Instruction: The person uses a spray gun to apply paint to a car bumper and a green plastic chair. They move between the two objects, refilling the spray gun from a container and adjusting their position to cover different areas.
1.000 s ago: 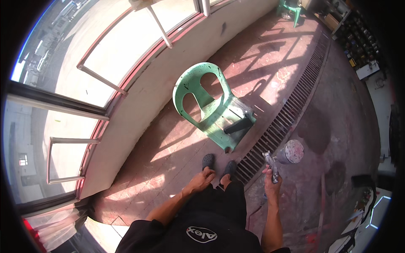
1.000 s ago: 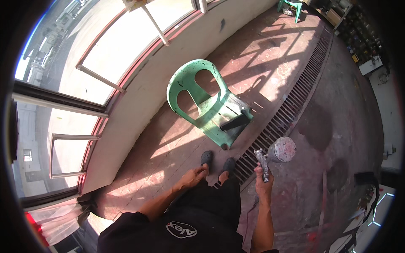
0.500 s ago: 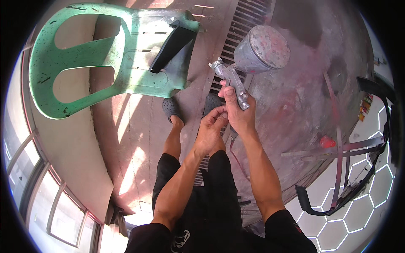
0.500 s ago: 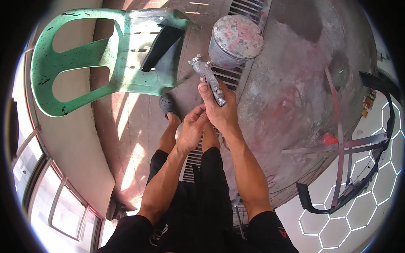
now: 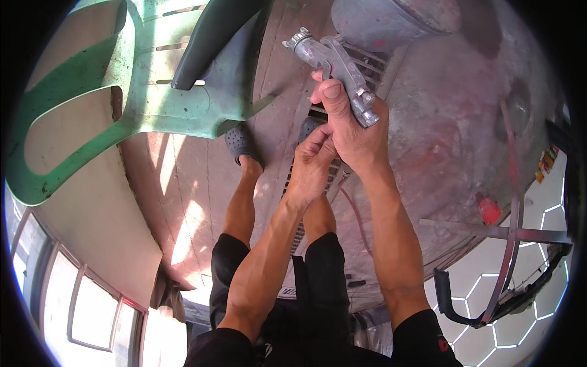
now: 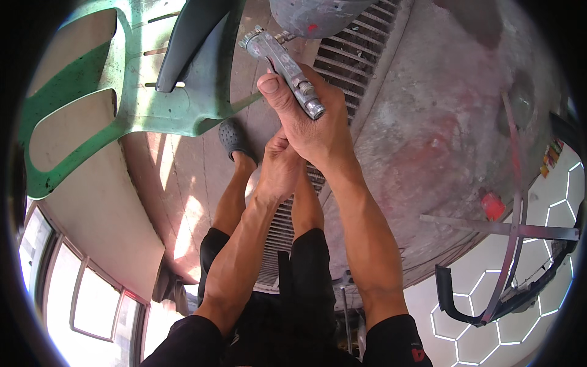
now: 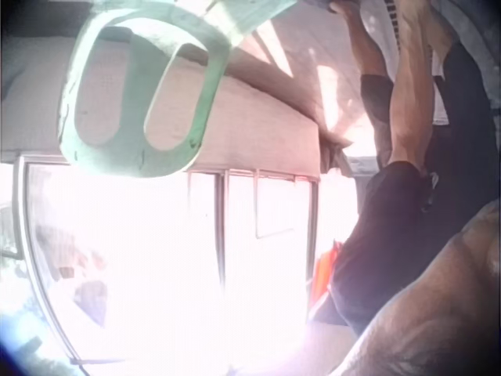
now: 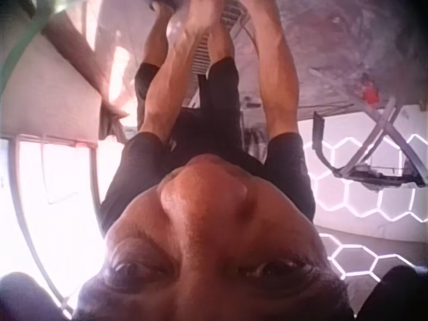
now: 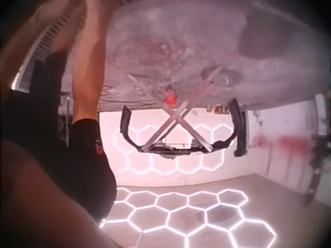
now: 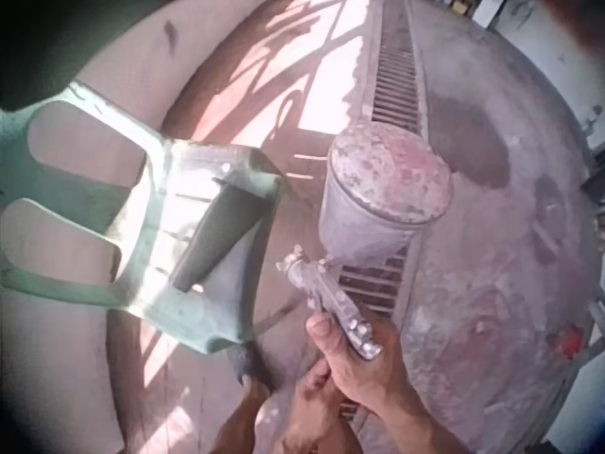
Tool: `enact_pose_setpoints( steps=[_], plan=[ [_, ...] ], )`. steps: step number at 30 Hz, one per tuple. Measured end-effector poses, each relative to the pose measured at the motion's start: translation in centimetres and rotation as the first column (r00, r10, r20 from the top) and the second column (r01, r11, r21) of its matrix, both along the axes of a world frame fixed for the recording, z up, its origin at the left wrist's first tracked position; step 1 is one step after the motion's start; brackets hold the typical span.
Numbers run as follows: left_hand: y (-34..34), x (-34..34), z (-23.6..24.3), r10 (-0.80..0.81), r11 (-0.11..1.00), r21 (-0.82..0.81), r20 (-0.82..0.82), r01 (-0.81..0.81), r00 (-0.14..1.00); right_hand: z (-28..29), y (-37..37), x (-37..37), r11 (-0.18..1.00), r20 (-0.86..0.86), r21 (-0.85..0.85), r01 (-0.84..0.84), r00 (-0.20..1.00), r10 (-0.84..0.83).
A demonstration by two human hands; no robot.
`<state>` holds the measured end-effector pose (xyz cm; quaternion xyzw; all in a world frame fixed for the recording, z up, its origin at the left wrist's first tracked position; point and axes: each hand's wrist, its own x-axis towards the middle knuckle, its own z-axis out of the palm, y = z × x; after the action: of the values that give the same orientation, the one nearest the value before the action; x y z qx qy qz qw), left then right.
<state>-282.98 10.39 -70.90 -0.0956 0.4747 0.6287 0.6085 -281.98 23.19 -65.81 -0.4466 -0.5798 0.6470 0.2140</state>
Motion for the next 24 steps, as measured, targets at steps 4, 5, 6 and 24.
enact_pose_setpoints(
  steps=[4,5,6,24],
  plan=[
    [0.3,-0.1,-0.8,0.032,0.999,0.011,0.034,-0.032,0.999,-0.8,0.1,-0.1,0.999,0.009,-0.043,-0.001,1.000,0.002],
    [0.4,0.0,-0.7,0.041,0.999,0.004,0.032,-0.041,0.999,-0.8,0.2,-0.2,0.999,-0.001,-0.047,0.008,1.000,-0.008],
    [0.5,0.1,-0.6,0.049,0.999,-0.002,0.030,-0.049,0.998,-0.8,0.1,-0.2,0.999,-0.011,-0.051,0.017,1.000,-0.018],
    [0.1,-0.7,-0.3,0.052,0.998,-0.030,-0.049,-0.054,0.997,-1.7,-0.1,-1.0,0.999,0.011,-0.036,-0.027,1.000,0.028]
  ],
)
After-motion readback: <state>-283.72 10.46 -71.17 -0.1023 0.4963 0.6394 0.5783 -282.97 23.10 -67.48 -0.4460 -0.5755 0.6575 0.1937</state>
